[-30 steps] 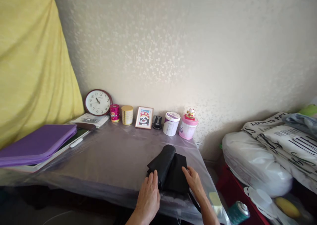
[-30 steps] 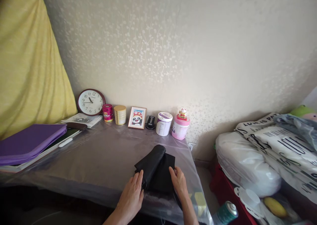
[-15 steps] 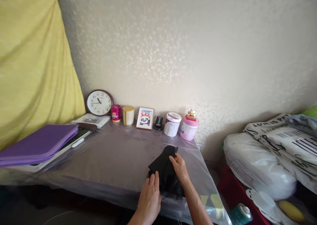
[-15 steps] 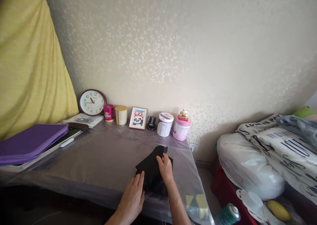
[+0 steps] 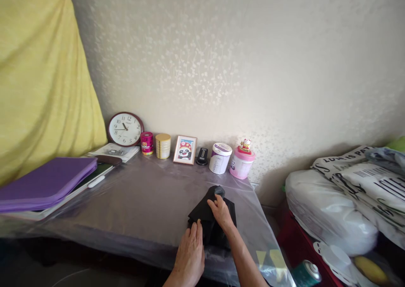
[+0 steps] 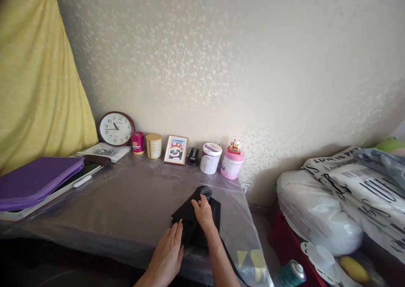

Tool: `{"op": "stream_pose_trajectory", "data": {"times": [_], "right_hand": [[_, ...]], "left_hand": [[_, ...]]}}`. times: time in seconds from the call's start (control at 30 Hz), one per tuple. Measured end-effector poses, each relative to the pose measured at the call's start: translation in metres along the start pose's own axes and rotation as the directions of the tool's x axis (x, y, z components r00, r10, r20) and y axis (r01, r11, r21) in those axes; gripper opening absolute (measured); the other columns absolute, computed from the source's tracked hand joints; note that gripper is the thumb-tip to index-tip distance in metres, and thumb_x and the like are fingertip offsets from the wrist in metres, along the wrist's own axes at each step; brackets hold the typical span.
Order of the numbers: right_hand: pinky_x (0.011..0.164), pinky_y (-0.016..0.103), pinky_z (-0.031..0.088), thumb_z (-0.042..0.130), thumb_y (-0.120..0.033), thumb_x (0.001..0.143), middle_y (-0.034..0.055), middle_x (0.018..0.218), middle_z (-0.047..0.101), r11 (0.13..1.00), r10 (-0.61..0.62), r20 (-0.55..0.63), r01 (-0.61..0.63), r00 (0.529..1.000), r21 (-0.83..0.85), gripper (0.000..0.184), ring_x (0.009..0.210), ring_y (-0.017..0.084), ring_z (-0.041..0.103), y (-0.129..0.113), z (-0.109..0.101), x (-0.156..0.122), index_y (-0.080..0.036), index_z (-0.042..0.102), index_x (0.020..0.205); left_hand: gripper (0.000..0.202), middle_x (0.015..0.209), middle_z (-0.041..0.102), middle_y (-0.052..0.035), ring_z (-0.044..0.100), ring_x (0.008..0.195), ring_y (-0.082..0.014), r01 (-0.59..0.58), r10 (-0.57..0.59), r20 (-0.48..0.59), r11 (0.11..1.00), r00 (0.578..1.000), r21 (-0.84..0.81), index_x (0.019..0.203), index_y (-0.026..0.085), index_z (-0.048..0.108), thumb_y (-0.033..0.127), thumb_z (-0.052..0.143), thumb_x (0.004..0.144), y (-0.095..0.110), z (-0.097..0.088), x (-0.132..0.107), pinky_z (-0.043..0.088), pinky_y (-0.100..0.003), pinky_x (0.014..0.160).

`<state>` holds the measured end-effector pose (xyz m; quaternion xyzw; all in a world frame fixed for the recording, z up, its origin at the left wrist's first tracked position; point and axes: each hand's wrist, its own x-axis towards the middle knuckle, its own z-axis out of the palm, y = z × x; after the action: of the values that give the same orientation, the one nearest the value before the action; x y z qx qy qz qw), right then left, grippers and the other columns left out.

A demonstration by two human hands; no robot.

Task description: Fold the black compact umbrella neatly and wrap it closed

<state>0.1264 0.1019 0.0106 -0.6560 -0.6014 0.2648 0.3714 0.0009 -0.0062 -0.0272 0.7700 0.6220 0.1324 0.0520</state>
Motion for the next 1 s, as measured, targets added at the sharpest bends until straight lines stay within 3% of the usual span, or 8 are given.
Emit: {"op": "stream_pose_trajectory", "data": {"times": [0.17, 0.3, 0.57, 0.7, 0.8, 0.9, 1.0], "right_hand": [[0.056, 0.025, 0.045, 0.046, -0.039, 0.079, 0.0032, 0.07, 0.064, 0.995, -0.051, 0.142, 0.038, 0.989, 0.093, 0.045, 0.063, 0.016, 0.061, 0.001, 0.0, -0.003, -0.011, 0.047, 0.115], [0.057, 0.025, 0.045, 0.041, -0.042, 0.082, 0.0027, 0.068, 0.067, 0.972, -0.147, 0.253, 0.092, 0.956, 0.217, 0.039, 0.056, 0.013, 0.058, -0.003, -0.001, -0.008, -0.013, 0.05, 0.106], [0.063, 0.024, 0.043, 0.037, -0.041, 0.085, 0.004, 0.075, 0.07, 0.962, -0.252, 0.318, 0.202, 0.914, 0.182, 0.033, 0.064, 0.013, 0.059, -0.014, -0.005, -0.015, -0.016, 0.059, 0.087], [0.066, 0.024, 0.044, 0.035, -0.038, 0.087, 0.0028, 0.076, 0.069, 0.948, -0.308, 0.324, 0.26, 0.894, 0.182, 0.032, 0.069, 0.014, 0.061, -0.017, -0.008, -0.022, -0.018, 0.06, 0.09], [0.074, 0.026, 0.043, 0.036, -0.036, 0.088, 0.0025, 0.084, 0.069, 0.904, -0.427, 0.249, 0.409, 0.869, 0.122, 0.031, 0.079, 0.015, 0.06, -0.016, -0.012, -0.03, -0.022, 0.062, 0.096], [0.087, 0.031, 0.039, 0.04, -0.033, 0.088, 0.0038, 0.095, 0.067, 0.822, -0.563, 0.179, 0.569, 0.807, 0.02, 0.029, 0.096, 0.018, 0.054, -0.008, -0.014, -0.031, -0.023, 0.065, 0.097], [0.1, 0.041, 0.027, 0.04, -0.031, 0.088, 0.0041, 0.103, 0.065, 0.766, -0.617, 0.198, 0.639, 0.762, -0.071, 0.028, 0.11, 0.02, 0.047, 0.004, -0.013, -0.016, -0.023, 0.065, 0.097]], "left_hand": [[0.059, 0.134, 0.037, -0.0126, 0.04, 0.118, -0.0223, 0.014, -0.014, -0.019, 1.0, 1.0, -0.003, 0.134, 0.007, 0.027, 0.006, 0.032, 0.075, 0.003, -0.006, -0.001, 0.033, -0.034, 0.098], [0.056, 0.129, 0.042, -0.0123, 0.044, 0.111, -0.0201, 0.048, -0.05, -0.035, 0.998, 0.998, -0.047, 0.132, 0.007, 0.03, 0.004, 0.03, 0.076, 0.005, -0.01, -0.002, 0.035, -0.033, 0.095], [0.079, 0.123, 0.043, -0.0079, 0.047, 0.102, -0.0203, 0.008, -0.008, 0.005, 0.999, 1.0, -0.046, 0.139, 0.026, 0.004, 0.002, 0.036, 0.071, 0.007, -0.024, -0.001, 0.036, -0.033, 0.089], [0.078, 0.128, 0.039, -0.011, 0.043, 0.108, -0.0247, 0.029, -0.027, 0.101, 0.999, 0.995, -0.025, 0.139, 0.023, 0.009, 0.007, 0.04, 0.07, 0.007, -0.032, 0.004, 0.034, -0.036, 0.091], [0.072, 0.13, 0.038, -0.0119, 0.04, 0.113, -0.0246, 0.049, -0.045, 0.121, 0.998, 0.992, -0.029, 0.139, 0.018, 0.011, 0.009, 0.038, 0.073, 0.007, -0.031, 0.006, 0.031, -0.035, 0.095], [0.07, 0.132, 0.036, -0.0111, 0.037, 0.116, -0.0236, 0.055, -0.05, 0.115, 0.998, 0.992, -0.04, 0.139, 0.016, 0.012, 0.01, 0.037, 0.074, 0.006, -0.028, 0.006, 0.028, -0.034, 0.097], [0.07, 0.132, 0.036, -0.0101, 0.037, 0.116, -0.023, 0.062, -0.055, 0.116, 0.997, 0.992, -0.055, 0.139, 0.018, 0.012, 0.01, 0.037, 0.074, 0.006, -0.027, 0.005, 0.027, -0.034, 0.097]]}}
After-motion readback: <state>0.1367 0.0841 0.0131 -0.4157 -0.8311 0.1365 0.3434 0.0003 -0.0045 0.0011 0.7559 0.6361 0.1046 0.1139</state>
